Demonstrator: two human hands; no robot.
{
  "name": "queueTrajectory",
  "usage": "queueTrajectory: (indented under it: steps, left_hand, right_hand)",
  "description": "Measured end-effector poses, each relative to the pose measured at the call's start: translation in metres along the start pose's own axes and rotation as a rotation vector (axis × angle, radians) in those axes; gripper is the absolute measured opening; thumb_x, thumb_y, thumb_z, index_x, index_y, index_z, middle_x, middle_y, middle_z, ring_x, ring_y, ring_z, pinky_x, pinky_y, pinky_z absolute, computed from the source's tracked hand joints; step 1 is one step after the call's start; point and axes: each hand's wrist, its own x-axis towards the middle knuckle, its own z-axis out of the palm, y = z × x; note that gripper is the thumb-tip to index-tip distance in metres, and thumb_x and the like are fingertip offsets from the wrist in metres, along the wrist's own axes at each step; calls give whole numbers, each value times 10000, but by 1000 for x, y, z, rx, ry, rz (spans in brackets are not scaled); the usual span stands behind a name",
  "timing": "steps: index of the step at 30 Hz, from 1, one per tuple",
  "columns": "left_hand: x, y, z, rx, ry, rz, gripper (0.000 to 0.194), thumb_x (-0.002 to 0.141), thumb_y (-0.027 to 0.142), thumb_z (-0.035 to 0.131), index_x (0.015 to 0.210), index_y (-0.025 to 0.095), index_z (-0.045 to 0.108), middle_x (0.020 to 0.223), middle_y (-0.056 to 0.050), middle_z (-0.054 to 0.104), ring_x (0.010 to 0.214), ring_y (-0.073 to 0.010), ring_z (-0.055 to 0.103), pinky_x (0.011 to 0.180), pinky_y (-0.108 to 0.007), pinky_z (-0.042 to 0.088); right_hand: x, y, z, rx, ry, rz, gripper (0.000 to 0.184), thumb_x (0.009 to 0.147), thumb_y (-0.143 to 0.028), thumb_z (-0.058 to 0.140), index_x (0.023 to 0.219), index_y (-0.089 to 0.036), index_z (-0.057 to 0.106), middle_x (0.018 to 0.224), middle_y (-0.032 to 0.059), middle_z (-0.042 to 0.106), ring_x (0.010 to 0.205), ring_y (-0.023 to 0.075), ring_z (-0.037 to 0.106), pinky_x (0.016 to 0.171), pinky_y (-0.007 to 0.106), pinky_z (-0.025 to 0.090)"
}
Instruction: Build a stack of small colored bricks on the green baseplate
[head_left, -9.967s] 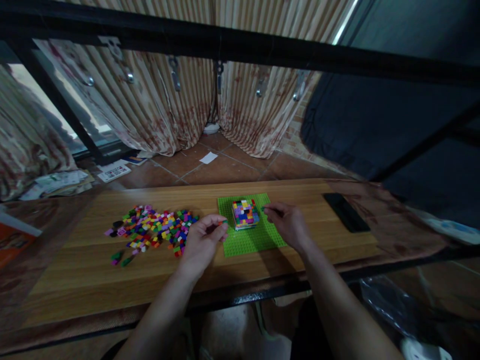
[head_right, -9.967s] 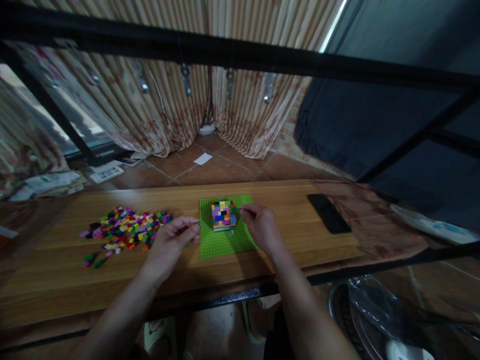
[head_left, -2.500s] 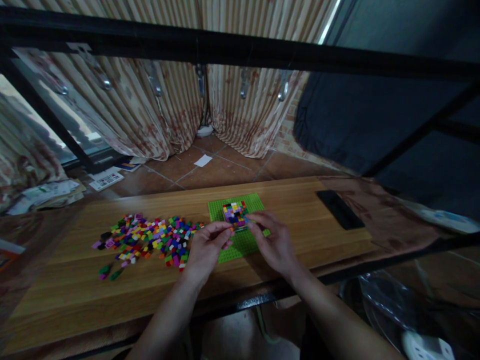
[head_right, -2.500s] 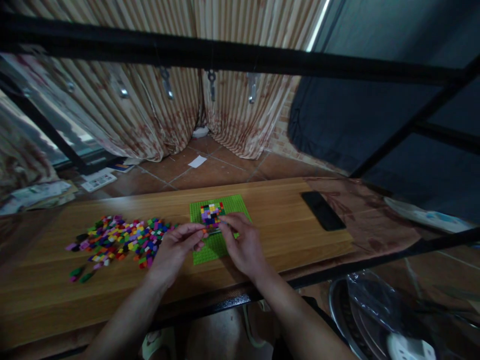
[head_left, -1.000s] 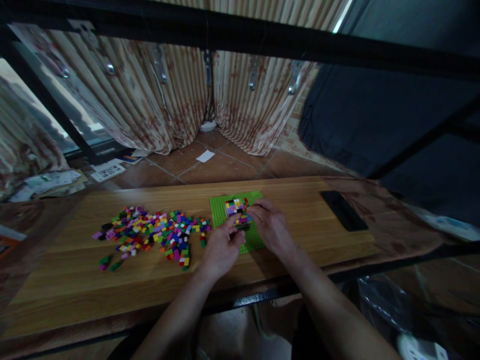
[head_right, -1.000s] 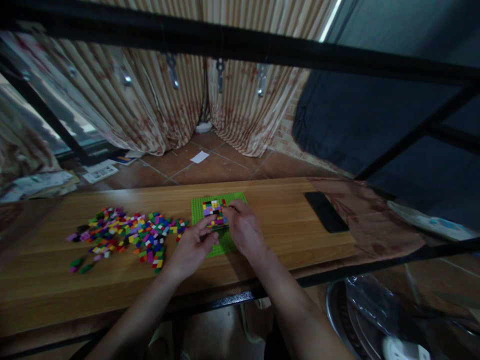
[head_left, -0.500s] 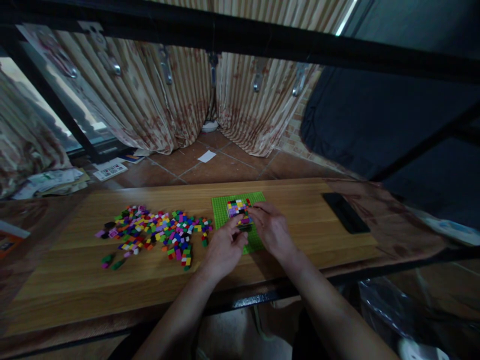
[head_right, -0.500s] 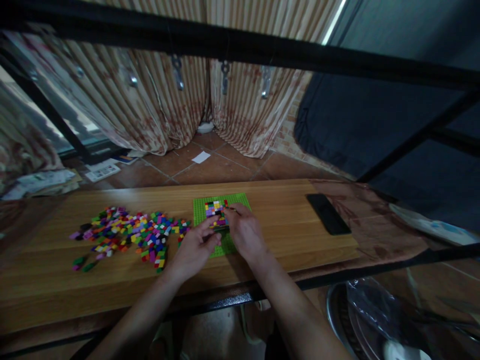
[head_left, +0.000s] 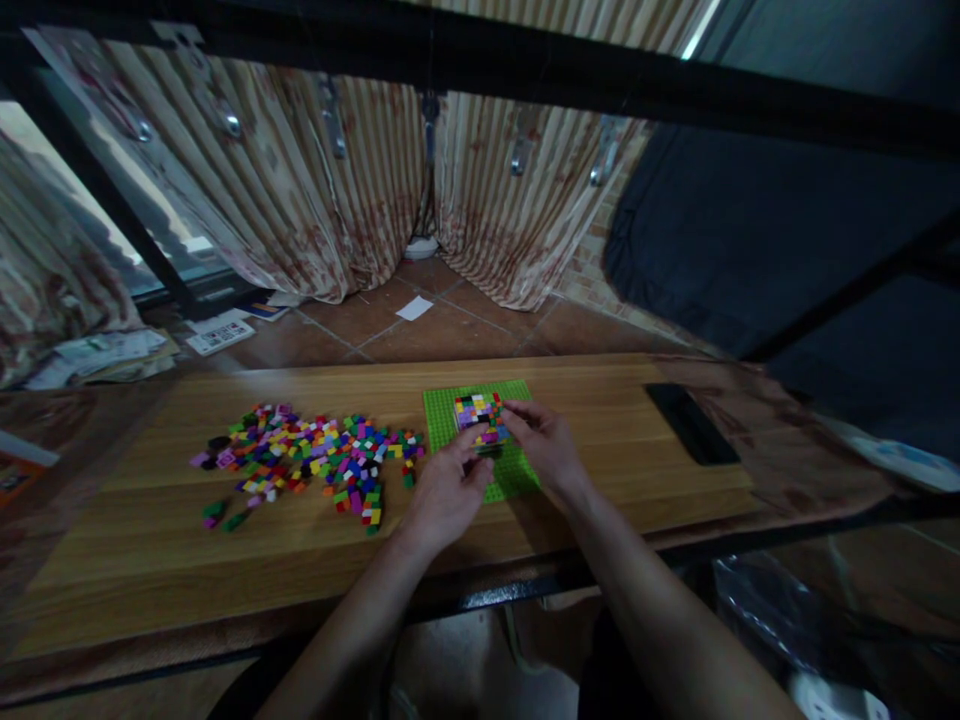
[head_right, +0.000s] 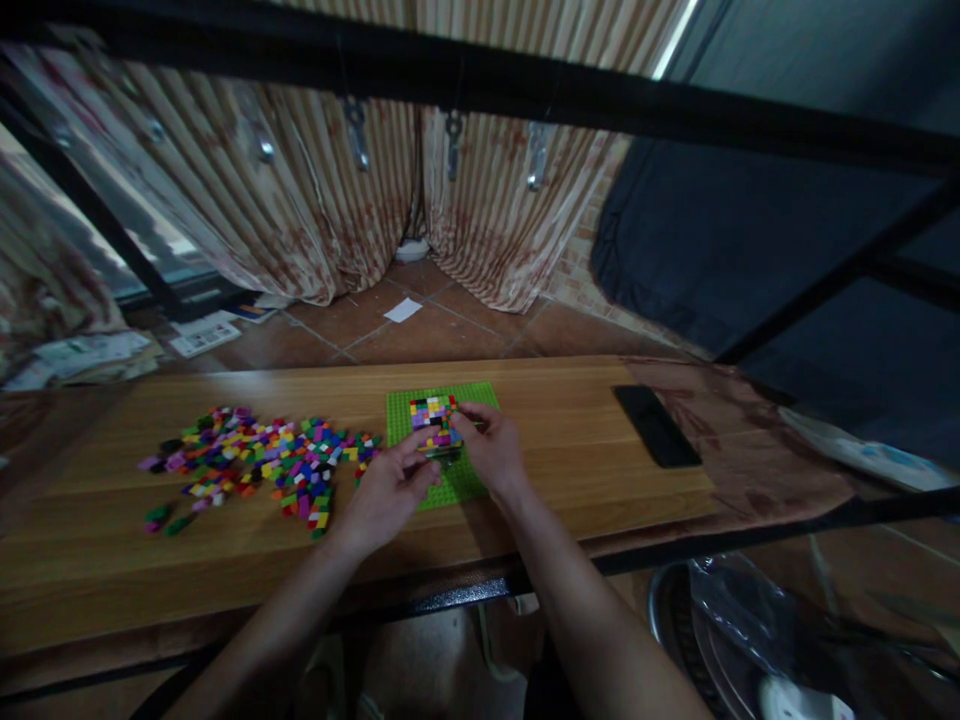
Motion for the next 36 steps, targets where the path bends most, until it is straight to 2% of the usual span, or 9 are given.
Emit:
queueTrajectory:
  steps: [8,14,20,23,27,30,33,36]
  left_hand:
    - [0,1,-1,14,-9,11,500,829,203,497,1329,195,512,702,8,637,524,-112,497,508,-226,369]
    - [-2,5,0,7,-3,7,501,818,186,504,1319,186,519,666,19,613,505,-106,478,493,-219,359]
    - [-3,3,-7,1,39,14,485,815,220,518,1297,178,541,657,17,617,528,-116,506,507,-222,379]
    - [-3,0,-15,12,79,10,471,817,267,532,1279,173,559,684,8,642,541,-119,515,521,-227,388]
    - [-1,-2,-31,49,125,23,421,805,296,541,1196,160,617,712,-5,671,575,-129,544,559,-239,411]
    - [0,-3,-46,33,174,28,383,793,314,547,1125,149,644,755,-22,695,662,-153,603,618,-253,445]
    - [-2,-6,-68,91,193,29,292,783,340,545,970,162,683,795,-27,705,729,-170,633,650,-261,463]
    - [-11,-9,-97,270,136,-10,225,750,347,564,810,173,693,739,-13,695,692,-169,626,642,-262,463]
  right_hand:
    - [0,-5,4,100,14,113,341,548,-371,777,815,-167,715,765,36,702,672,154,608,617,286,467]
    - [-1,-7,6,97,18,102,326,549,-361,772,804,-166,715,773,39,700,674,155,607,600,283,465]
    - [-5,-10,7,122,14,134,360,526,-410,790,785,-170,717,714,16,691,626,140,582,555,260,436]
    - [-5,-12,0,159,29,136,373,577,-495,759,759,-173,707,686,7,674,582,122,549,528,249,417]
    - [1,-18,-11,185,185,9,336,656,-509,713,732,-183,677,627,-19,621,524,95,480,514,240,392]
    - [-1,-25,-12,151,206,-141,285,727,-468,674,719,-184,668,579,-33,578,512,92,462,529,245,388]
    - [-16,-31,-2,107,137,-277,229,773,-416,654,793,-191,691,692,-5,647,600,114,542,603,264,436]
    - [-40,-35,13,12,-42,-368,182,819,-370,624,882,-219,704,831,17,684,745,145,604,688,286,465]
